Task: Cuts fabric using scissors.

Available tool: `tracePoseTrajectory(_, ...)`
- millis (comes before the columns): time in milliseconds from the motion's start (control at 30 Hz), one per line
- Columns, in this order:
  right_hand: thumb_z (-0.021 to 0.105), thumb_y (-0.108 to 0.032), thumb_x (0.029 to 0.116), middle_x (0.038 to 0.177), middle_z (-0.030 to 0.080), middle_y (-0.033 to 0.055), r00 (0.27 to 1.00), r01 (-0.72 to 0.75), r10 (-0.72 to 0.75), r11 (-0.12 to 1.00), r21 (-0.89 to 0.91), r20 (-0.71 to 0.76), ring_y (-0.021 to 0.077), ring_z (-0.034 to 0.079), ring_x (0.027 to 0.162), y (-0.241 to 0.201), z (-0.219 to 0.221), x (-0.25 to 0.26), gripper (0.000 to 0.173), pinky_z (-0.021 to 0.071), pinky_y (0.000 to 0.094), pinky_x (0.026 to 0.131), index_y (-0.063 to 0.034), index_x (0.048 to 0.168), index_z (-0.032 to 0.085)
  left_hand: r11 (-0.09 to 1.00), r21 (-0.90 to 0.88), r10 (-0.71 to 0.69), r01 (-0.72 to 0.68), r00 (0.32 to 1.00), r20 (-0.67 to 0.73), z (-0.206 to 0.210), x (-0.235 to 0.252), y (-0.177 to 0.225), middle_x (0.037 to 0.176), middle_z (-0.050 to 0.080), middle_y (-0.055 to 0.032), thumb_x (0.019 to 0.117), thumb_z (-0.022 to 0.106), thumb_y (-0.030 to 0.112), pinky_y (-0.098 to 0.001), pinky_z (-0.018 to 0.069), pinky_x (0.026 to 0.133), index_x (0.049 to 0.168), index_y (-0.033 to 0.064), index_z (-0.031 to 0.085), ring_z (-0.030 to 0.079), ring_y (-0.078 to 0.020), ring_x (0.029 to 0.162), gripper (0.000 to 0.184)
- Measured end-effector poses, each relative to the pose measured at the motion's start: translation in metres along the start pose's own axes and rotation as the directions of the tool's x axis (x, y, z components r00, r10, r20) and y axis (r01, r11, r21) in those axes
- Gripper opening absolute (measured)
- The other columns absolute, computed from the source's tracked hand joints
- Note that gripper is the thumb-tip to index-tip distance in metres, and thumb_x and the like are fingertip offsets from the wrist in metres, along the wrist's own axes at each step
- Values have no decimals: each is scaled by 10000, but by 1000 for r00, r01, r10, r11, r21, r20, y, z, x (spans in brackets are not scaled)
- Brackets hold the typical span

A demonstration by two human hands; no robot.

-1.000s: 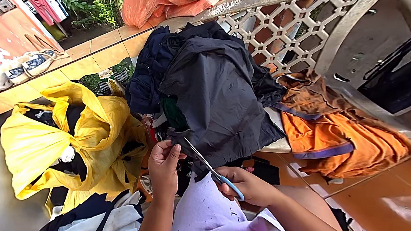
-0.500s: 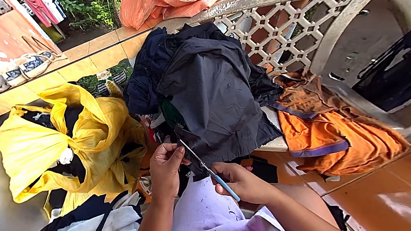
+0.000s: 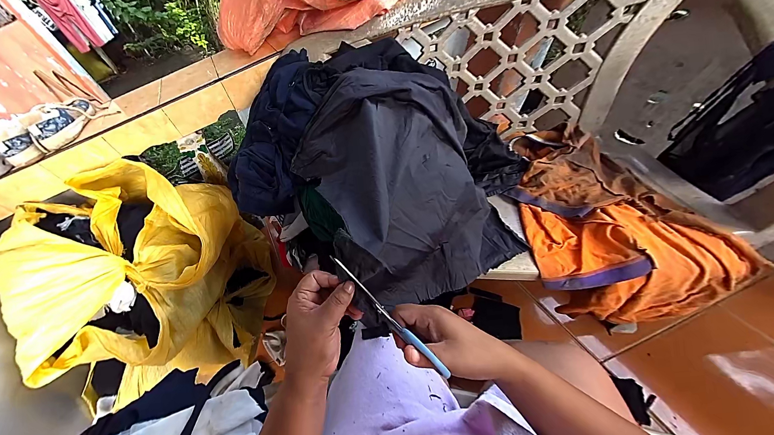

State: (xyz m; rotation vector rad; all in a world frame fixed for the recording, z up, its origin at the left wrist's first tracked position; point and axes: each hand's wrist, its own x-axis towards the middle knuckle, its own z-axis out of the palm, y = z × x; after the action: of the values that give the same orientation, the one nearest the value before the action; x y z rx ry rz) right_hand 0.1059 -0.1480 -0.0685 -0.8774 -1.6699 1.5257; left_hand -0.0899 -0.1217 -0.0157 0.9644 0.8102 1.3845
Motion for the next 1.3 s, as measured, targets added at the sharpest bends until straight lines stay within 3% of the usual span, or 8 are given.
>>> tracePoseTrajectory(233,633,-662,897,662,476,-147,991,130,-130,991,-28,-20,-98,421,561,7,2,1,522,343,101,510,-142,867,594,999,-35,-21,21,1000,-4,2,-2,0,750,696,-38,891,577,-99,-223,585,578,846,49,638,667,-79,601,166)
tracePoseTrajectory(500,680,-608,889,651,520,-156,998,67,-66,995,78,-24,-81,487,556,6,7,0,444,404,111,518,-175,857,587,996,-73,-48,49,999,6,4,-4,-4,748,689,-41,892,576,-82,-232,588,583,844,49,635,666,-88,602,152)
tracePoseTrajectory(633,691,-656,850,665,510,-162,999,26,-23,998,65,-47,-88,464,564,-1,6,0,488,379,108,517,-179,879,591,995,-59,-75,78,996,57,4,-8,-8,747,686,-33,884,613,-63,-234,589,597,850,62,647,667,-83,615,134)
tracePoseTrajectory(867,645,-641,900,650,493,-152,993,109,-108,994,-1,-54,-92,451,556,4,3,-1,484,374,105,510,-162,847,598,996,-34,-83,87,992,98,1,-9,-7,764,695,-35,879,624,-65,-227,586,600,859,59,662,668,-79,629,132)
tracePoseTrajectory(967,649,-630,903,644,498,-144,992,122,-123,992,-24,-42,-89,459,554,5,-1,-4,481,380,108,510,-157,838,590,995,75,-80,67,979,187,-11,-4,-3,859,710,8,890,697,49,-243,598,681,961,82,666,686,-72,729,84)
tracePoseTrajectory(1067,659,-606,910,646,498,-135,992,115,-119,990,-75,-46,-91,449,554,7,-4,-7,476,373,104,510,-140,841,587,987,145,34,-65,978,208,-22,5,4,976,687,29,886,777,278,-258,596,750,1129,78,576,685,-77,838,373)
tracePoseTrajectory(1200,674,-584,905,637,479,-135,995,90,-95,988,-126,-35,-96,427,549,8,-3,-7,470,350,100,511,-128,838,583,969,149,186,-197,979,90,-17,6,6,872,700,30,895,673,-2,-241,600,738,1004,68,631,688,-64,773,136)
tracePoseTrajectory(1300,678,-575,902,651,495,-131,997,80,-81,990,-120,-8,-98,440,560,8,-3,-7,465,355,96,517,-124,844,581,976,141,162,-168,985,56,-17,5,7,834,701,20,889,649,-55,-226,595,704,964,66,637,682,-60,732,143)
